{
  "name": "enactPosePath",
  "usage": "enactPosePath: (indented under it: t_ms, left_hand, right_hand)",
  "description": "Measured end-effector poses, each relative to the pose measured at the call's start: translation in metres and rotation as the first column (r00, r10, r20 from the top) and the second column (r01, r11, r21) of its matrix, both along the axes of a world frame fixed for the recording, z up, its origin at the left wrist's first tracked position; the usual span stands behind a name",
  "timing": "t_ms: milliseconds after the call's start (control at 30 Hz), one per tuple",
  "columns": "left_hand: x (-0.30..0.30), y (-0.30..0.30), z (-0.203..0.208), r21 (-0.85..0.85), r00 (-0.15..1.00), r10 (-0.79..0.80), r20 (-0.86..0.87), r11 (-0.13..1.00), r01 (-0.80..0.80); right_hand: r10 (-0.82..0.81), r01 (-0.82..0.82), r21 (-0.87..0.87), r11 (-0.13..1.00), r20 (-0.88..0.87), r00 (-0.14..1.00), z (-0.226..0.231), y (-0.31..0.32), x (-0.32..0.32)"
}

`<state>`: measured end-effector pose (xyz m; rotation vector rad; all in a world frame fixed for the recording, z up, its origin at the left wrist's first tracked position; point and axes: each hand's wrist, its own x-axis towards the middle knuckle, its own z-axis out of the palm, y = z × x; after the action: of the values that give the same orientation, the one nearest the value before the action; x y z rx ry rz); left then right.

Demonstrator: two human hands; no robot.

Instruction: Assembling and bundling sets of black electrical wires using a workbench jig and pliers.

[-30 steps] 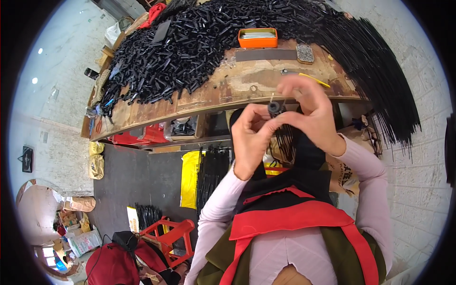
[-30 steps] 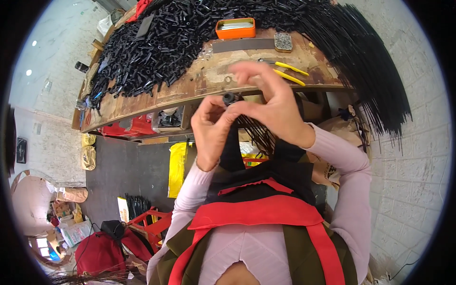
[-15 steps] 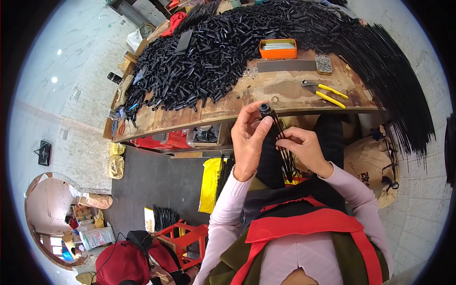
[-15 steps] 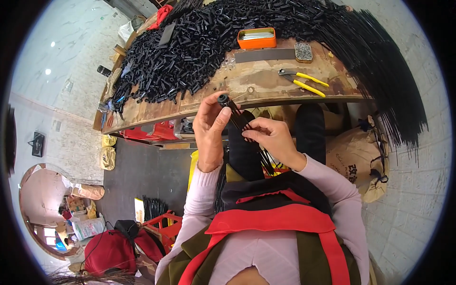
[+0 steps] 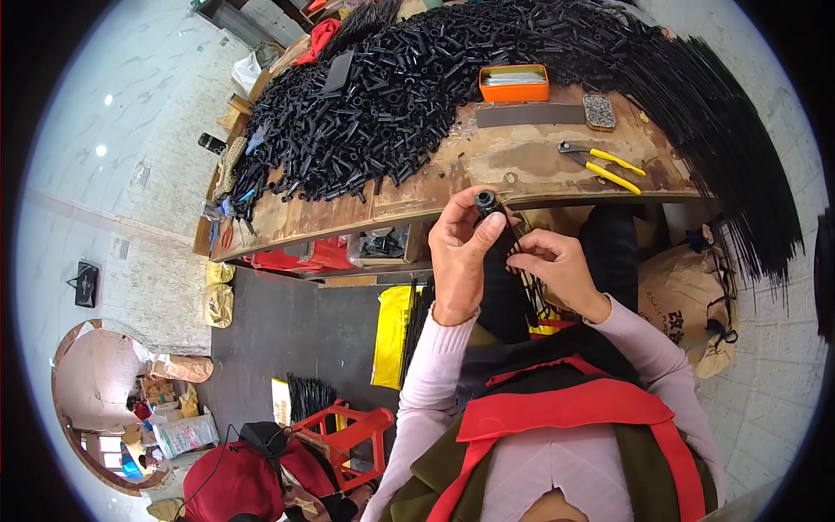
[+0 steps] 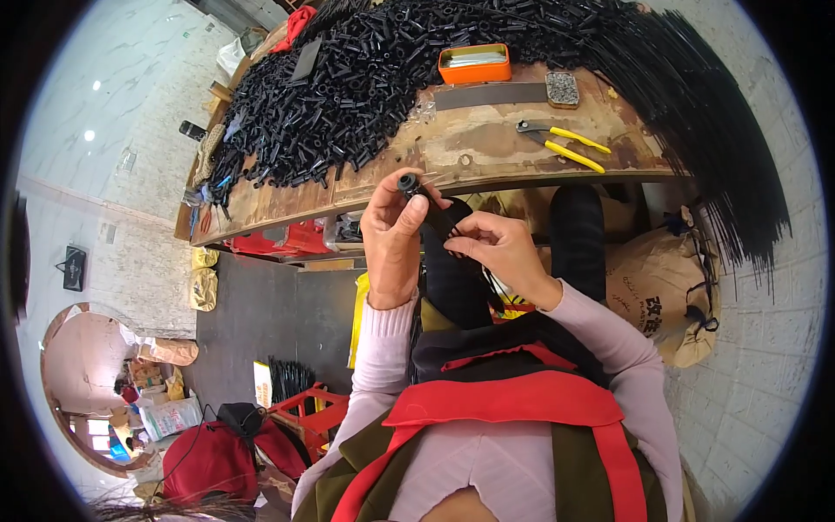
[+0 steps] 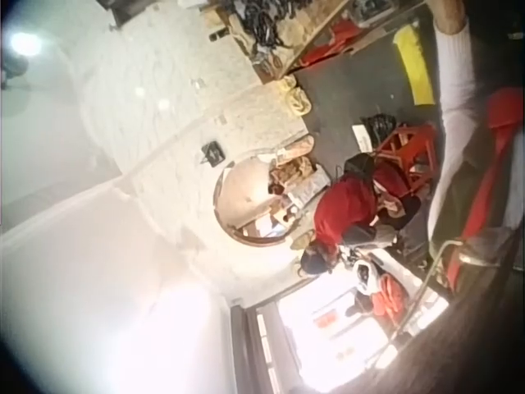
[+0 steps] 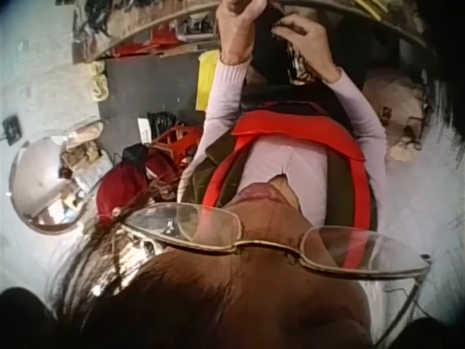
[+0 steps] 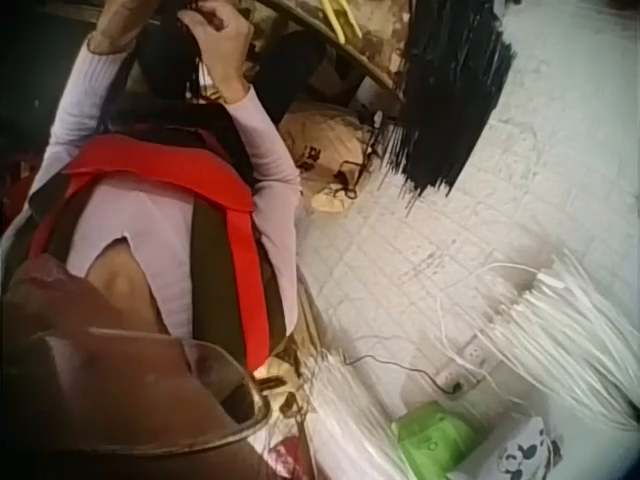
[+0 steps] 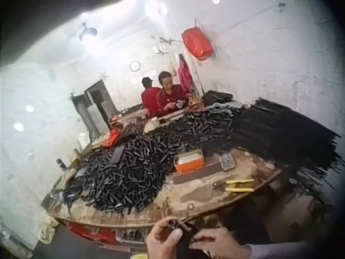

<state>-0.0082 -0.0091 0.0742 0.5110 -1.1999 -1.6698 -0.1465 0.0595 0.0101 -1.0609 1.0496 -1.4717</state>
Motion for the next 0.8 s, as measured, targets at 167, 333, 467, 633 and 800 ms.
enactPosePath:
  t_ms: [167, 333, 467, 633, 800]
  left_hand:
    - [0.003, -0.014, -0.008, -0.017, 0.992, -0.112, -0.060, 0.994, 0.111]
    - [-0.004, -0.015, -0.010, -0.022, 0.985, -0.094, -0.147, 0.996, 0.092]
    - [-0.005, -0.020, -0.024, -0.002, 0.989, -0.086, -0.121, 0.996, 0.086]
    - [-0.013, -0.011, -0.025, -0.085, 0.997, 0.042, -0.067, 0.995, -0.048]
    - [-0.027, -0.010, -0.027, -0.306, 0.983, 0.165, 0.086, 0.943, -0.132]
  right_hand:
    - [-0.036, 0.041, 0.024, 0.999, -0.199, 0.979, -0.023, 0.004, -0.006]
    - [-0.037, 0.044, 0.050, 0.998, -0.136, 0.990, -0.018, 0.004, 0.000]
    - [-0.034, 0.043, 0.096, 0.994, -0.100, 0.994, -0.018, 0.005, 0.005]
    - [-0.038, 0.048, 0.088, 0.995, -0.104, 0.994, -0.018, 0.002, 0.009]
    - [-0.039, 0.058, 0.102, 0.993, -0.177, 0.983, -0.014, -0.001, 0.004]
